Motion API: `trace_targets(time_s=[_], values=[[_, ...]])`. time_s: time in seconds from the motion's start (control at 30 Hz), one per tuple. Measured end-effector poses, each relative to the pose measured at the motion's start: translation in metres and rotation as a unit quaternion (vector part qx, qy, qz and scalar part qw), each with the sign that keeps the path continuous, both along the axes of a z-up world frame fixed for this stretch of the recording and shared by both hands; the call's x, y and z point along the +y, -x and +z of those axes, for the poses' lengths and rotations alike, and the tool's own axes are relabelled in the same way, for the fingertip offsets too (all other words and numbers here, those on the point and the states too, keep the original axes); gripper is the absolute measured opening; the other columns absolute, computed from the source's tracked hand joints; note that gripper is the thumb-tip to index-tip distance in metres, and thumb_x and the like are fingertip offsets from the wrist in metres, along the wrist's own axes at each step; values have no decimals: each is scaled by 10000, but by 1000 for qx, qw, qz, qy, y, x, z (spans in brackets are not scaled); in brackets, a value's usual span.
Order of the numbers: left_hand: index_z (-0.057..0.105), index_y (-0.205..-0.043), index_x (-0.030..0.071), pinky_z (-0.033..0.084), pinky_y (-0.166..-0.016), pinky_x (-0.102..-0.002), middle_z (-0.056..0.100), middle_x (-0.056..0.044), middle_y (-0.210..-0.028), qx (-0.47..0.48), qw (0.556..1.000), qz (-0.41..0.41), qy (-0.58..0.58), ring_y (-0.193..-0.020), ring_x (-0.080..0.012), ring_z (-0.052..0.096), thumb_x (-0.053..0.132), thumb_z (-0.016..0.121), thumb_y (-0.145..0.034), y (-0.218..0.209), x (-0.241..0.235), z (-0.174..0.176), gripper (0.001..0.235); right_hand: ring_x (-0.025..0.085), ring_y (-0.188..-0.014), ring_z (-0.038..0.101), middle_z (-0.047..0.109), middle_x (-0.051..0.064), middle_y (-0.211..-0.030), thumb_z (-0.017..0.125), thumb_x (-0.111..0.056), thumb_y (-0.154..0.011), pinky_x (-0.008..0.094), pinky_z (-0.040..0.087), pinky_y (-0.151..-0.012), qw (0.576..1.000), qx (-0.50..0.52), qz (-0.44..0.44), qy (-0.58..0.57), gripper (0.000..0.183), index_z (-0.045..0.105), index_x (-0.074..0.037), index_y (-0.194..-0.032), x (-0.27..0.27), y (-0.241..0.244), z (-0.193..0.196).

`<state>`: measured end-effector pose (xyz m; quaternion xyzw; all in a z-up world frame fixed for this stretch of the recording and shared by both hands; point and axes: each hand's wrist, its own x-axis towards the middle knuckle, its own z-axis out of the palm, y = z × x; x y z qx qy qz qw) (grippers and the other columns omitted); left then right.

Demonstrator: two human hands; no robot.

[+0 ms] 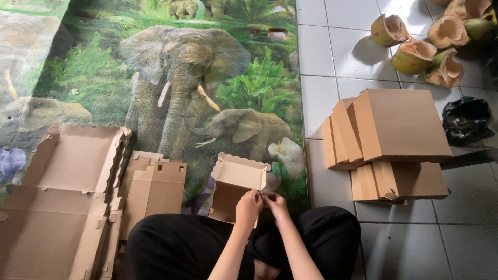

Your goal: The person sits on the floor and folds flat cardboard pieces into small rectangular boxes by hand. They fold the side flaps and tuck the tabs to secure the structure, then place the finished box onto a nearby stack.

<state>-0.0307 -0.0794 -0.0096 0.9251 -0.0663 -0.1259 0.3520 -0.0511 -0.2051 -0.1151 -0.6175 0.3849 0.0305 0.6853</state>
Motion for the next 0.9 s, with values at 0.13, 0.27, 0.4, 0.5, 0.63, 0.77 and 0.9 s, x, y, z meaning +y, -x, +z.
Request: trace_targets(time_s=[0.13, 0.27, 0.4, 0.5, 0.63, 0.77, 0.9], values=[[517, -856, 176, 569, -663, -461, 627, -104, -844, 12, 1000, 21, 7, -746, -360, 660, 250, 552, -846, 3, 1, 22, 83, 237, -795, 645, 690, 190, -905, 785, -139, -736, 338, 562, -676, 1000, -10, 9, 22, 377, 682, 31, -1057, 2, 3, 15], [496, -828, 177, 565, -656, -460, 599, -93, -832, 18, 999, 35, 8, -758, -354, 659, 236, 555, -841, 3, 2, 34, 85, 243, -837, 658, 691, 157, -897, 748, -258, -782, 362, 555, -712, 995, -17, 46, 83, 298, 690, -53, -991, 5, 5, 31], [547, -834, 177, 566, -704, -418, 638, -53, -851, 84, 992, 76, 61, -846, -303, 671, 238, 596, -828, 1, 2, 6, 79, 237, -868, 645, 641, 66, -840, 762, -488, -755, 354, 526, -774, 962, 5, 101, 255, 348, 668, -167, -853, 11, 5, 71], [608, -849, 178, 580, -728, -350, 674, -44, -853, 109, 981, 115, 110, -873, -257, 681, 261, 628, -821, 3, 1, 10, 90, 233, -787, 639, 590, 41, -753, 757, -417, -758, 336, 526, -713, 936, -6, 110, 335, 294, 651, -142, -763, 8, 2, 64], [650, -852, 210, 579, -726, -331, 694, -9, -837, 137, 972, 148, 123, -870, -207, 685, 297, 657, -806, 5, -1, 7, 99, 208, -709, 610, 540, 35, -702, 744, -322, -760, 306, 513, -653, 917, -42, 124, 376, 206, 659, -134, -743, 10, 2, 78], [676, -883, 206, 563, -778, -348, 706, -55, -867, 150, 963, 173, 144, -914, -240, 676, 294, 643, -823, 9, -4, 13, 112, 266, -700, 601, 498, 82, -705, 694, -179, -745, 356, 501, -629, 909, -93, 95, 396, 173, 551, -85, -722, 11, 3, 73], [691, -909, 206, 555, -796, -366, 715, -68, -879, 161, 957, 189, 148, -934, -249, 674, 315, 652, -837, 5, -9, -8, 136, 269, -723, 593, 477, 70, -704, 695, -176, -746, 363, 496, -662, 922, -90, 63, 372, 216, 512, -100, -832, 13, 5, 84]])
